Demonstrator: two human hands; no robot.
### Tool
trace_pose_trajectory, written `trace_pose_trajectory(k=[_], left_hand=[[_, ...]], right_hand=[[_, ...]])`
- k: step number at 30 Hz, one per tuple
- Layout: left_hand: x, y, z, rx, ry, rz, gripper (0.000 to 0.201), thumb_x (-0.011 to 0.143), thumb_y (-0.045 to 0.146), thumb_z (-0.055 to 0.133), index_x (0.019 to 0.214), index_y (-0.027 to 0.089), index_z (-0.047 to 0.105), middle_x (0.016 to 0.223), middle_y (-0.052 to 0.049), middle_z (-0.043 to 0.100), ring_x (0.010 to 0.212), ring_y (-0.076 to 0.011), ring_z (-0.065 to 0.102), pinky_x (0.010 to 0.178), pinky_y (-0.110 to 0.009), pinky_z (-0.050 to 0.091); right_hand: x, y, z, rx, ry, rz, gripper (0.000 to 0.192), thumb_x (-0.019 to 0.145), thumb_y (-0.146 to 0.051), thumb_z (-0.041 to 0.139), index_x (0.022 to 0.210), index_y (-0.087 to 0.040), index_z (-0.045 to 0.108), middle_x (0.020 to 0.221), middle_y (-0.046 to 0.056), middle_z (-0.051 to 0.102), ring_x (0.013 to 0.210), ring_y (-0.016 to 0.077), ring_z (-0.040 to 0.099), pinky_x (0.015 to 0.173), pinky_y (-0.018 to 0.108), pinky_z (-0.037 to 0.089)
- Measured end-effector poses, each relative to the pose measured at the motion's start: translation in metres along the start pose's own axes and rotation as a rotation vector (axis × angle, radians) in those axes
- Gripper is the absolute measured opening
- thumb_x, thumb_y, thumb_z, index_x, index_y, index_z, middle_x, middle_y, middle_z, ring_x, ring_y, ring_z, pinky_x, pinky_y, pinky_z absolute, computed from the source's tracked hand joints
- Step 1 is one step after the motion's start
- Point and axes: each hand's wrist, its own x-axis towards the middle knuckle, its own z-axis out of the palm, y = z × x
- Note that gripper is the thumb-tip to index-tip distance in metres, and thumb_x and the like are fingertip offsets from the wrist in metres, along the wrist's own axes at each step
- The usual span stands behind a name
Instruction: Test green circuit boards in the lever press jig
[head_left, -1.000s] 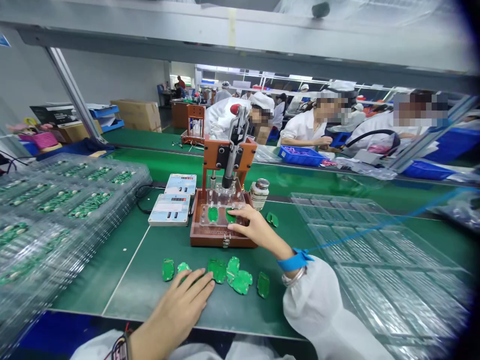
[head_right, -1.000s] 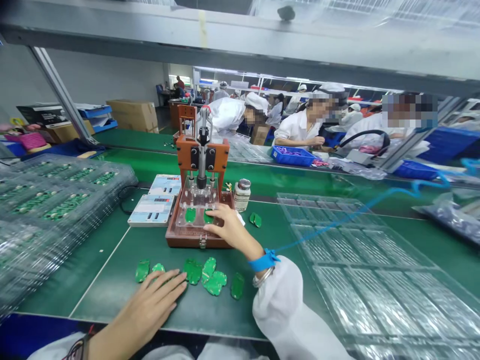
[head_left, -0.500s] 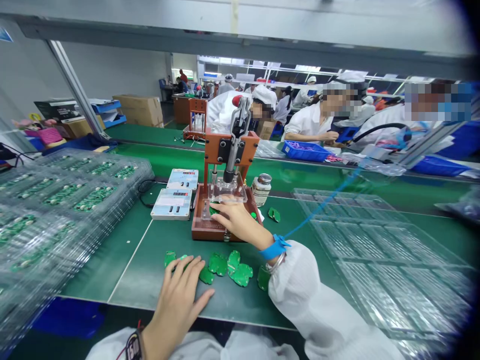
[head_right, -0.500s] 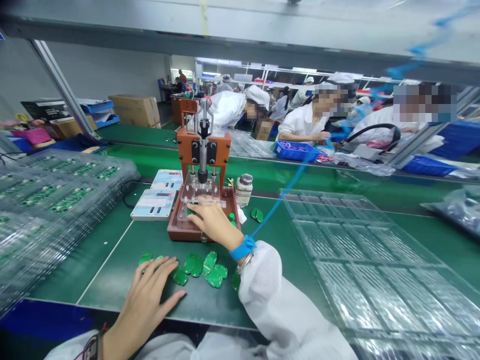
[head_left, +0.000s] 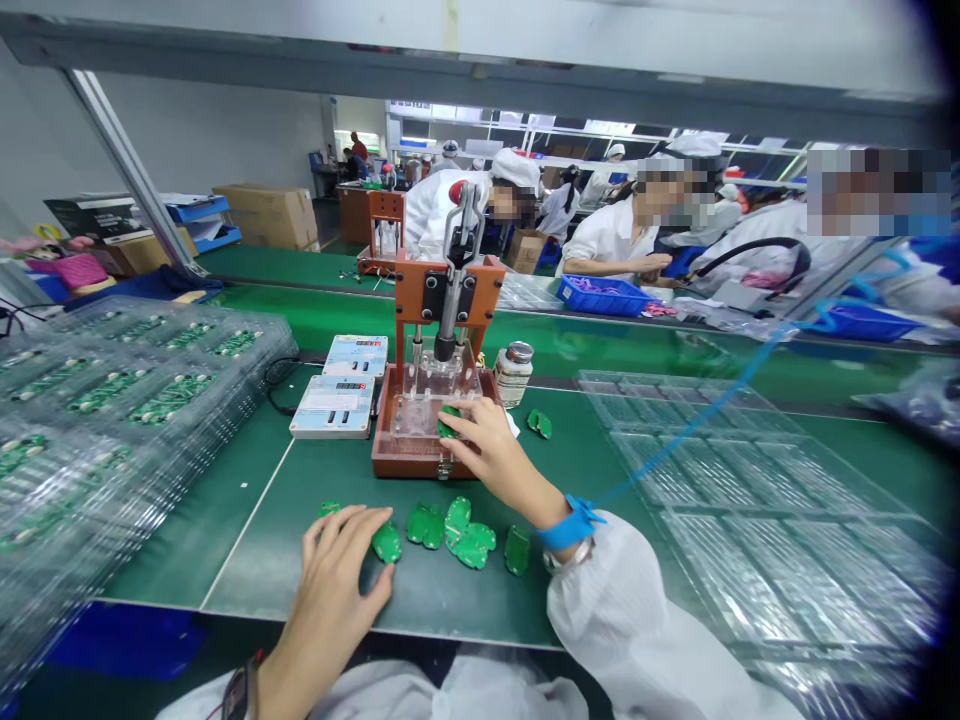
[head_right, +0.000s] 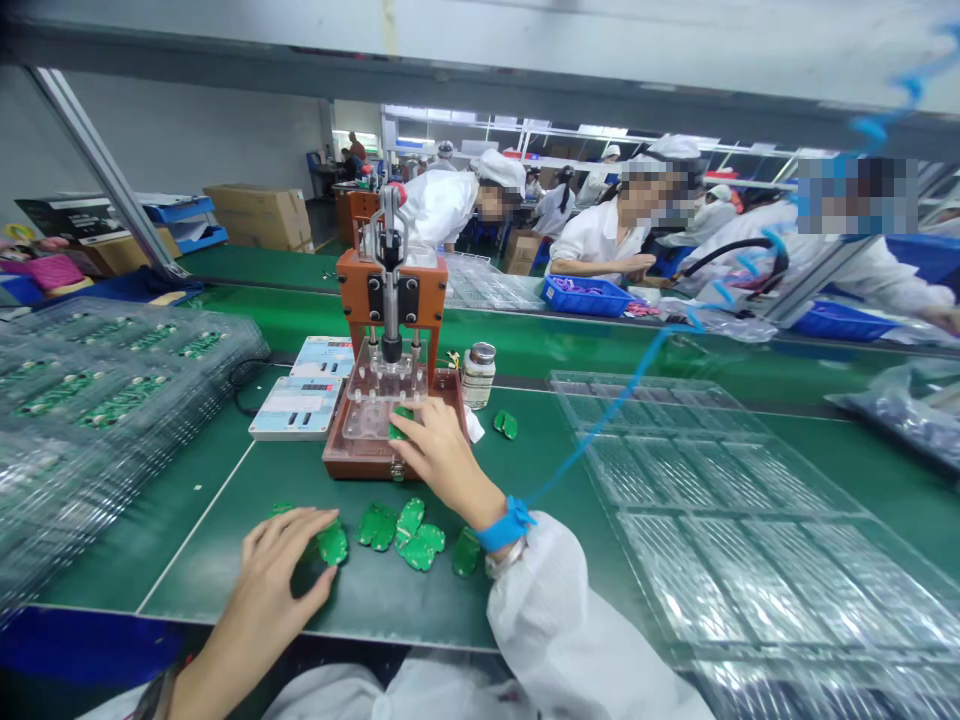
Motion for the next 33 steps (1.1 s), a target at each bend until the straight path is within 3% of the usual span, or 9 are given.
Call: trace_pose_trajectory(k=[4, 7, 11, 18, 22, 28, 33], left_hand=[[0.0, -0.019, 0.002, -0.034, -0.066, 0.03, 0.045, 0.075, 0.007, 0.046, 0.115, 0.025, 0.056, 0.113, -0.006, 0.066, 0.106, -0.0262, 0.058, 0.087, -0.044, 0.042], [0.004, -0.023, 0.0, -0.034, -0.159, 0.055, 0.048, 0.079, 0.009, 0.048, 0.123, 0.027, 0.053, 0.129, -0.008, 0.057, 0.12, -0.028, 0.05, 0.093, -0.047, 0.041], [0.024, -0.016, -0.005, -0.101, -0.316, 0.147, 0.052, 0.085, 0.019, 0.057, 0.134, 0.026, 0.044, 0.14, -0.009, 0.047, 0.129, -0.0276, 0.041, 0.1, -0.047, 0.039], [0.062, -0.016, 0.003, -0.349, -0.553, 0.197, 0.057, 0.083, 0.017, 0.065, 0.136, 0.025, 0.044, 0.133, -0.008, 0.054, 0.123, -0.0215, 0.048, 0.102, -0.041, 0.042], [0.069, -0.014, 0.006, -0.408, -0.556, 0.143, 0.055, 0.08, 0.014, 0.067, 0.13, 0.025, 0.05, 0.122, -0.007, 0.059, 0.113, -0.0202, 0.054, 0.097, -0.038, 0.046], [0.066, -0.002, 0.004, -0.381, -0.512, 0.12, 0.06, 0.074, 0.017, 0.074, 0.128, 0.024, 0.051, 0.12, -0.007, 0.058, 0.112, -0.0218, 0.052, 0.097, -0.039, 0.046], [0.061, 0.001, 0.015, -0.39, -0.48, 0.088, 0.053, 0.076, 0.015, 0.071, 0.126, 0.024, 0.053, 0.114, -0.006, 0.058, 0.106, -0.0207, 0.055, 0.093, -0.038, 0.048]], right_hand=[[-0.04, 0.056, -0.025, -0.049, 0.144, 0.214, 0.032, 0.09, -0.037, 0.05, 0.116, -0.022, 0.063, 0.12, 0.012, 0.056, 0.115, 0.0265, 0.048, 0.098, 0.049, 0.042], [-0.067, 0.11, -0.041, -0.073, 0.128, 0.43, 0.04, 0.086, -0.047, 0.05, 0.11, -0.018, 0.066, 0.113, 0.015, 0.061, 0.109, 0.0294, 0.053, 0.096, 0.053, 0.042], [-0.091, 0.15, -0.045, -0.039, 0.067, 0.515, 0.043, 0.083, -0.051, 0.052, 0.105, -0.018, 0.068, 0.107, 0.014, 0.065, 0.104, 0.0289, 0.058, 0.095, 0.051, 0.045], [-0.099, 0.153, -0.032, -0.018, 0.027, 0.575, 0.053, 0.082, -0.048, 0.054, 0.125, -0.017, 0.056, 0.119, 0.014, 0.061, 0.112, 0.028, 0.056, 0.098, 0.049, 0.042], [-0.098, 0.153, -0.029, -0.041, 0.041, 0.602, 0.057, 0.082, -0.05, 0.052, 0.128, -0.015, 0.053, 0.123, 0.016, 0.056, 0.116, 0.0293, 0.052, 0.099, 0.05, 0.04], [-0.097, 0.149, -0.027, -0.052, 0.066, 0.612, 0.058, 0.085, -0.055, 0.046, 0.128, -0.017, 0.051, 0.119, 0.016, 0.056, 0.116, 0.0291, 0.051, 0.099, 0.05, 0.039], [-0.096, 0.146, -0.028, -0.051, 0.098, 0.608, 0.055, 0.086, -0.055, 0.044, 0.126, -0.018, 0.052, 0.117, 0.015, 0.057, 0.112, 0.0283, 0.053, 0.097, 0.048, 0.042]])
